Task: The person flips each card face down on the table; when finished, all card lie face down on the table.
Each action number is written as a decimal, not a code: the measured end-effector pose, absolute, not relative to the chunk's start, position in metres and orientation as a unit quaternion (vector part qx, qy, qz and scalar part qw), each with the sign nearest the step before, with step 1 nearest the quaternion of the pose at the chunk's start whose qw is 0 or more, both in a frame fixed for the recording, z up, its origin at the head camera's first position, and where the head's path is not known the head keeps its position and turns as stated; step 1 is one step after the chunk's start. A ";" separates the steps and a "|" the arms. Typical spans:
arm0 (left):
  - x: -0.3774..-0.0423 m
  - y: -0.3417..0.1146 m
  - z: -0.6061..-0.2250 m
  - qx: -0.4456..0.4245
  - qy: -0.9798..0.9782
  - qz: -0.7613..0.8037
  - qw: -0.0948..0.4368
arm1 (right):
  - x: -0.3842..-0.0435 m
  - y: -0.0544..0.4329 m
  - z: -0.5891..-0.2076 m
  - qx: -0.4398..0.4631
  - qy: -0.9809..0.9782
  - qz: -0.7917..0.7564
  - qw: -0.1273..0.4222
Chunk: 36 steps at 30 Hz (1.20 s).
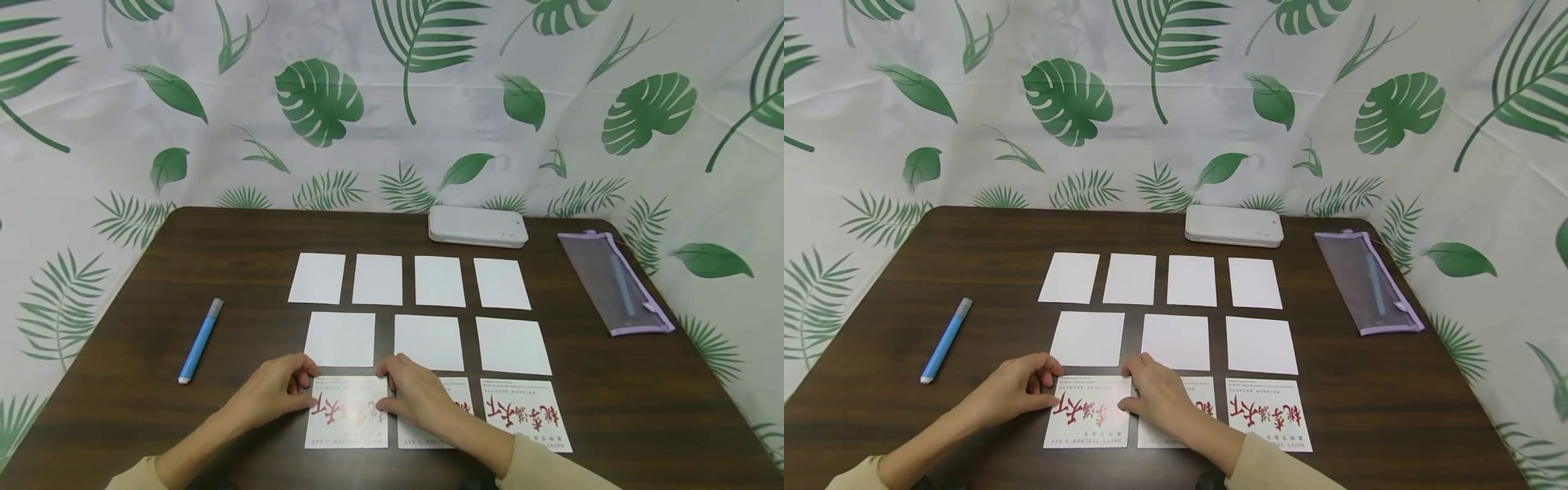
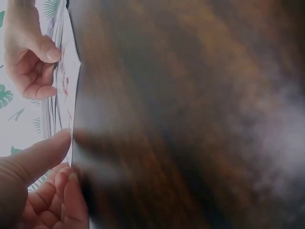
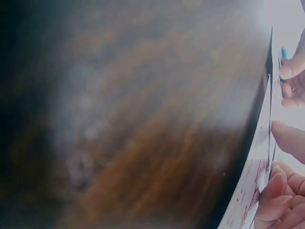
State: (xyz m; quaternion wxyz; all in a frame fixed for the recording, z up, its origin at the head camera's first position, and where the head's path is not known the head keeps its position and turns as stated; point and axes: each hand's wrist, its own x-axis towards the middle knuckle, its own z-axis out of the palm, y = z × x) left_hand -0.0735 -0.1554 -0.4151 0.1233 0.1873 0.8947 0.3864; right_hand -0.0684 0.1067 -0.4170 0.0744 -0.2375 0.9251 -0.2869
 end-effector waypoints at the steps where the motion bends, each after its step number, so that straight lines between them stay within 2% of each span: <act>1: -0.073 -0.155 -0.414 0.186 0.897 0.383 0.122 | -0.068 0.107 -0.417 -0.238 0.926 -0.284 0.073; 11: -0.071 -0.152 -0.413 0.179 0.891 0.397 0.129 | -0.065 0.106 -0.416 -0.237 0.919 -0.304 0.080; 16: -0.074 -0.155 -0.408 0.182 0.849 0.466 0.169 | -0.066 0.109 -0.414 -0.219 0.888 -0.395 0.090; 22: -0.080 -0.154 -0.400 0.157 0.781 0.565 0.216 | -0.075 0.111 -0.408 -0.138 0.846 -0.505 0.100; 24: -0.081 -0.153 -0.397 0.141 0.766 0.587 0.221 | -0.077 0.111 -0.407 -0.125 0.846 -0.514 0.067; 26: -0.082 -0.150 -0.395 0.116 0.753 0.610 0.218 | -0.077 0.111 -0.406 -0.134 0.853 -0.504 0.002; 30: -0.083 -0.140 -0.390 0.063 0.738 0.647 0.183 | -0.072 0.104 -0.401 -0.223 0.859 -0.438 -0.141; 33: -0.083 -0.129 -0.389 0.040 0.726 0.669 0.153 | -0.068 0.095 -0.398 -0.308 0.852 -0.387 -0.170; 36: -0.083 -0.117 -0.387 0.026 0.714 0.686 0.137 | -0.064 0.088 -0.397 -0.347 0.860 -0.326 -0.182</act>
